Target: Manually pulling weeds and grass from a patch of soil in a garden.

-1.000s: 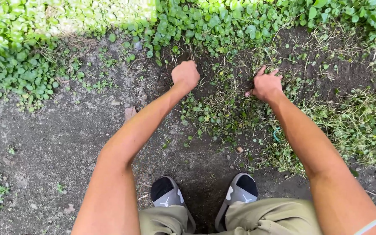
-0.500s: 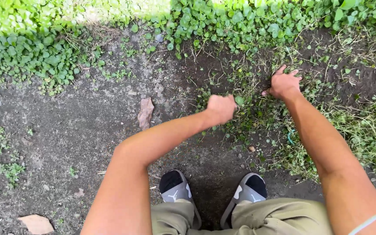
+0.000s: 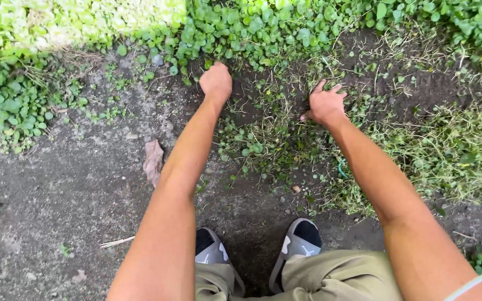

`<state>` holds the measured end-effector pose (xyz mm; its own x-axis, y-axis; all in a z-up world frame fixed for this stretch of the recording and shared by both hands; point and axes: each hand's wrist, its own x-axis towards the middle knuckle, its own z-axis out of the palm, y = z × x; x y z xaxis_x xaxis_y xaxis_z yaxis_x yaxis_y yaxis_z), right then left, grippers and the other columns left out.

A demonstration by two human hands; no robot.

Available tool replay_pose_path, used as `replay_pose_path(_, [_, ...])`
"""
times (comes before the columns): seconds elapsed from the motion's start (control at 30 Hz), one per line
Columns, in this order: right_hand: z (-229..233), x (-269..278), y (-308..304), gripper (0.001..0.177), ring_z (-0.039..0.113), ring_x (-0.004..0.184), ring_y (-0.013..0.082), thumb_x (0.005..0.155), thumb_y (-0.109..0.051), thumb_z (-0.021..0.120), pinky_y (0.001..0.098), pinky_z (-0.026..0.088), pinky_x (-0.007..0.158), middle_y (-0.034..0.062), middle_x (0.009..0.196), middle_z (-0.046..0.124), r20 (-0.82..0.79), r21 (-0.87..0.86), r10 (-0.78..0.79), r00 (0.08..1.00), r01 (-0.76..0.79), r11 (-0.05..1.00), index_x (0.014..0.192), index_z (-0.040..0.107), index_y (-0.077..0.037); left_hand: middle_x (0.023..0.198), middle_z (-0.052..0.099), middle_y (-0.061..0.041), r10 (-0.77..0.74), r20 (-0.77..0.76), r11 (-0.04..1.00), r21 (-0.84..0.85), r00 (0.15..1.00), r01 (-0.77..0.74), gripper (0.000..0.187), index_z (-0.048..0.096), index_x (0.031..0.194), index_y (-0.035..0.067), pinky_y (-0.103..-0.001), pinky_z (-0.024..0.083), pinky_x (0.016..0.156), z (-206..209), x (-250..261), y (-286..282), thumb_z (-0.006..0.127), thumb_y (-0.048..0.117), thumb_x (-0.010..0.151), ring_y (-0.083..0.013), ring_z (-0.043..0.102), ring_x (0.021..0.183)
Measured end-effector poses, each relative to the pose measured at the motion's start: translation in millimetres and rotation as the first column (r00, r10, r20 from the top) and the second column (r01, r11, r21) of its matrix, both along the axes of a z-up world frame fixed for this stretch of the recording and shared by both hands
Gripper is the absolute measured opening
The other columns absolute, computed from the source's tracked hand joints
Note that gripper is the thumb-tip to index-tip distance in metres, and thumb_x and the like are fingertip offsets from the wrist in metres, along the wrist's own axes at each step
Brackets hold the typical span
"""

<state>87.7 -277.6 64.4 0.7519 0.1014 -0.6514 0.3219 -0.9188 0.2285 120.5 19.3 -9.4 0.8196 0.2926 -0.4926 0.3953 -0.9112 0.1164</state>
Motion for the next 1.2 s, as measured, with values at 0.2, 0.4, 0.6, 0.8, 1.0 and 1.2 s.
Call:
replay_pose_path(0.2, [-21, -1, -16, 0.108, 0.037, 0.137, 0.0629, 0.08, -0.034, 0.076, 0.0766, 0.034, 0.103, 0.0417, 0.134, 0.061, -0.027, 0.054, -0.035, 0.999, 0.036, 0.998, 0.154, 0.02, 0.02, 0.096, 0.078, -0.008, -0.334, -0.147, 0.942, -0.086, 0.931, 0.324, 0.03, 0.076, 0.106, 0.011, -0.047, 0.059, 0.086, 69, -97, -53, 0.051, 0.025, 0.097, -0.031, 0.074, 0.103])
replay_pose_path(0.4, [-27, -3, -15, 0.112, 0.032, 0.14, 0.0626, 0.082, -0.037, 0.079, 0.0763, 0.029, 0.106, 0.0429, 0.14, 0.058, -0.032, 0.034, -0.079, 0.996, 0.08, 0.996, 0.155, 0.016, 0.02, 0.082, 0.077, -0.012, -0.556, -0.112, 0.821, -0.232, 0.824, 0.522, 0.023, 0.078, 0.094, 0.006, -0.05, 0.061, 0.071, 6, -156, -87, 0.059, 0.017, 0.087, -0.0319, 0.077, 0.086])
replay_pose_path(0.6, [-31, -1, -20, 0.116, 0.033, 0.138, 0.0647, 0.081, -0.043, 0.082, 0.0781, 0.03, 0.104, 0.0429, 0.138, 0.058, -0.018, 0.013, -0.069, 0.997, 0.07, 0.997, 0.154, 0.018, 0.021, 0.105, 0.077, -0.014, -0.36, -0.045, 0.933, -0.017, 0.932, 0.359, 0.059, 0.04, 0.142, -0.011, -0.053, 0.056, 0.088, 98, -75, -41, 0.037, 0.036, 0.107, -0.0316, 0.075, 0.101])
replay_pose_path(0.8, [-25, 2, -15, 0.114, 0.039, 0.134, 0.0648, 0.08, -0.044, 0.082, 0.0777, 0.034, 0.102, 0.0423, 0.132, 0.062, -0.002, 0.008, -0.043, 0.999, 0.043, 0.999, 0.152, 0.023, 0.021, 0.111, 0.075, -0.013, -0.082, 0.007, 0.996, -0.032, 0.997, 0.083, 0.069, 0.032, 0.137, -0.009, -0.053, 0.055, 0.094, 62, -11, -17, 0.038, 0.052, 0.106, -0.0325, 0.072, 0.109])
replay_pose_path(1.0, [-27, 5, -14, 0.111, 0.038, 0.133, 0.066, 0.082, -0.042, 0.08, 0.078, 0.035, 0.1, 0.0435, 0.13, 0.061, -0.013, 0.055, -0.011, 1.0, 0.012, 0.998, 0.15, 0.022, 0.023, 0.089, 0.075, -0.011, -0.091, 0.042, 0.993, -0.067, 0.995, 0.094, 0.036, 0.06, 0.108, -0.008, -0.055, 0.059, 0.079, 7, -2, -14, 0.048, 0.024, 0.099, -0.0394, 0.075, 0.093])
replay_pose_path(1.2, [-5, -3, -11, 0.111, 0.037, 0.134, 0.0663, 0.079, -0.037, 0.081, 0.0789, 0.034, 0.099, 0.045, 0.13, 0.061, -0.001, 0.07, -0.018, 1.0, 0.018, 0.997, 0.151, 0.022, 0.024, 0.085, 0.076, -0.016, -0.285, -0.007, 0.955, -0.094, 0.959, 0.283, 0.022, 0.077, 0.094, 0.005, -0.052, 0.06, 0.076, 80, -81, -21, 0.059, 0.015, 0.087, -0.0379, 0.076, 0.092])
